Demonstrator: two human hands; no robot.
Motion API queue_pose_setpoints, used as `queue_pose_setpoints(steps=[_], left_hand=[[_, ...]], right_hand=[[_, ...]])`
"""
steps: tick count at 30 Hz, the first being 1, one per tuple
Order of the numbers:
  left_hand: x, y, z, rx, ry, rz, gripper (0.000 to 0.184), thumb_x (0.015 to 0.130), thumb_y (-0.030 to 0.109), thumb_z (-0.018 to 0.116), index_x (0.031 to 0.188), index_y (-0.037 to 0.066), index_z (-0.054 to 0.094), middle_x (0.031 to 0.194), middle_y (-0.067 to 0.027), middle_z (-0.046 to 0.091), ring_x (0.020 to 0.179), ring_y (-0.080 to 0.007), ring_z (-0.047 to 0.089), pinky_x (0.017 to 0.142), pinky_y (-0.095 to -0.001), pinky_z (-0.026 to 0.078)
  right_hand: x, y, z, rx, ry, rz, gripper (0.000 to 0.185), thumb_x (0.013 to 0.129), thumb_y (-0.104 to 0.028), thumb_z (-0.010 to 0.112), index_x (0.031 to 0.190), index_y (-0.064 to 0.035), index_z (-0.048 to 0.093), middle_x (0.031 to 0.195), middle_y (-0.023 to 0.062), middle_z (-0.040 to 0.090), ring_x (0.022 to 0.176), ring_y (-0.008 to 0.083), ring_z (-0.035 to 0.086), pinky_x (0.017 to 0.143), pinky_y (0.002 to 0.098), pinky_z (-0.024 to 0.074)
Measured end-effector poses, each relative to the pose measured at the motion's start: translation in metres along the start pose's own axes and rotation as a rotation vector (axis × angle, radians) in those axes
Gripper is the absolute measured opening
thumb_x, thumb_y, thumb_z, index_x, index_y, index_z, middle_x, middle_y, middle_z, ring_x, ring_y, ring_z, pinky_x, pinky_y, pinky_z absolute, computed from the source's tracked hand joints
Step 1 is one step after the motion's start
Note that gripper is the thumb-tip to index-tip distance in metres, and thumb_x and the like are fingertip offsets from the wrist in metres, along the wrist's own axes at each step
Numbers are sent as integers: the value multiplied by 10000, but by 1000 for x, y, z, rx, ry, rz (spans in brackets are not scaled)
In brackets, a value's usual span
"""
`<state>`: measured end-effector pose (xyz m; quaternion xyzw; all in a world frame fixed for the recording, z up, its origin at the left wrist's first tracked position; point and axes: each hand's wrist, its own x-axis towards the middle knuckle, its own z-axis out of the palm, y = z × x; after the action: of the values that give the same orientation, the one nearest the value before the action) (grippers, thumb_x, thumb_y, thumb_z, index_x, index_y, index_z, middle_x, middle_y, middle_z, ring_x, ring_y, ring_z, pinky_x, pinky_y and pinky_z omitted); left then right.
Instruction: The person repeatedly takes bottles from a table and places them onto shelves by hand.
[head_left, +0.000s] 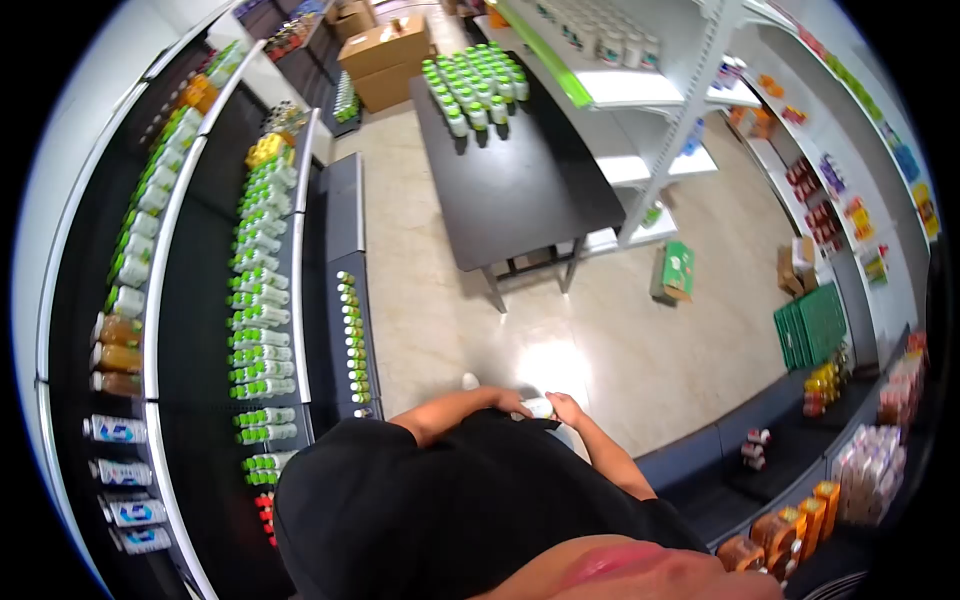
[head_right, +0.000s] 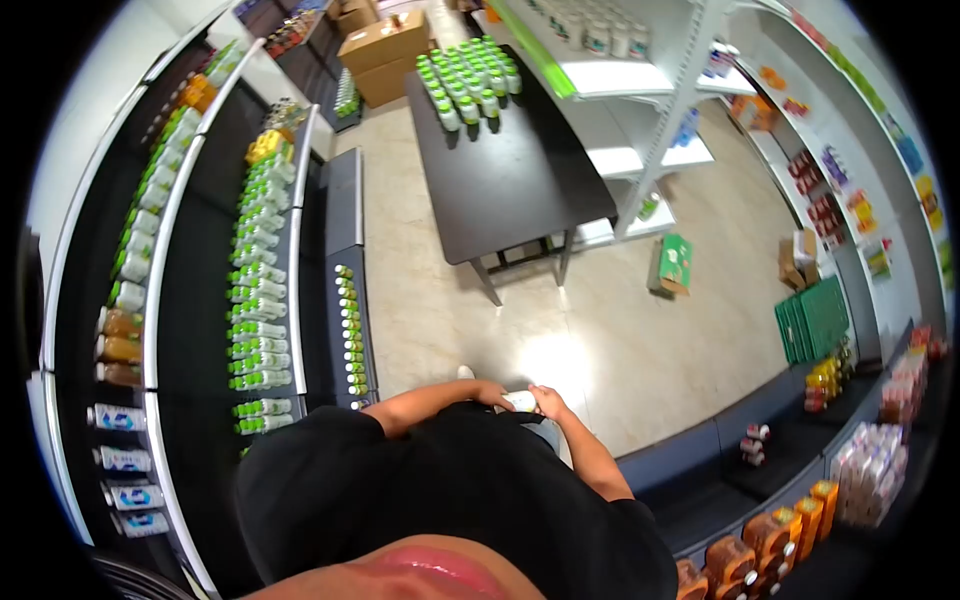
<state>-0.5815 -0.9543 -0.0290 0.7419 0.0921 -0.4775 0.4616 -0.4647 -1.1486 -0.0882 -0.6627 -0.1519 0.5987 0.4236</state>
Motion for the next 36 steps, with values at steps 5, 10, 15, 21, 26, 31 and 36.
queue_pose_setpoints(steps=[5, 10, 15, 21, 26, 31, 36], left_hand=[[-43, -32, -10, -156, 221, -35, 783, 766, 665, 592, 1076, -50, 668, 1014, -175, 675, 878, -279, 645, 786, -372, 496], [-160, -89, -38, -805, 634, 267, 541, 936, 400, 596, 1244, -42, 550, 991, -121, 665, 780, -159, 646, 752, -320, 511], [-231, -168, -57, -814, 930, 506, 457, 994, 178, 516, 1390, -25, 413, 1208, -101, 586, 999, -142, 582, 895, -304, 480], [-332, -211, -73, -937, 1010, 564, 496, 992, 251, 517, 1399, -16, 418, 1219, -66, 572, 1031, -128, 540, 895, -283, 443], [-348, -275, -102, -1010, 967, 458, 461, 1013, 360, 440, 1331, 31, 497, 1140, -50, 598, 976, -121, 561, 833, -271, 456], [-314, -327, -176, -1088, 958, 289, 429, 1001, 394, 435, 1228, 51, 556, 999, -29, 634, 817, -119, 610, 728, -253, 483], [-317, -321, -295, -1157, 1082, 341, 383, 973, 337, 467, 1194, 50, 592, 933, -30, 642, 822, -116, 595, 692, -255, 487]], right_hand=[[36, -62, 34, -43, -161, 158, 413, 901, -450, 473, 773, -79, 601, 549, 7, 490, 441, 118, 449, 424, 274, 387], [106, -161, 120, 70, -192, 214, 399, 884, -462, 461, 753, -108, 591, 500, -12, 406, 387, 120, 379, 418, 288, 425], [134, -261, 210, 96, -265, 146, 382, 888, -466, 473, 826, -110, 598, 526, -18, 429, 438, 114, 435, 497, 273, 480], [144, -312, 313, 187, -341, 247, 391, 922, -480, 437, 786, -129, 543, 500, -34, 346, 425, 104, 366, 568, 286, 500], [182, -309, 336, -59, -430, 181, 510, 990, -511, 349, 1091, -59, 564, 686, 17, 543, 538, 96, 497, 542, 243, 487], [216, -356, 325, -163, -483, 101, 646, 989, -580, 302, 1236, -20, 510, 813, 85, 619, 636, 125, 565, 615, 259, 492], [272, -401, 325, -11, -572, -164, 482, 967, -388, 537, 1282, -31, 459, 900, 74, 618, 802, 147, 604, 747, 289, 499]])
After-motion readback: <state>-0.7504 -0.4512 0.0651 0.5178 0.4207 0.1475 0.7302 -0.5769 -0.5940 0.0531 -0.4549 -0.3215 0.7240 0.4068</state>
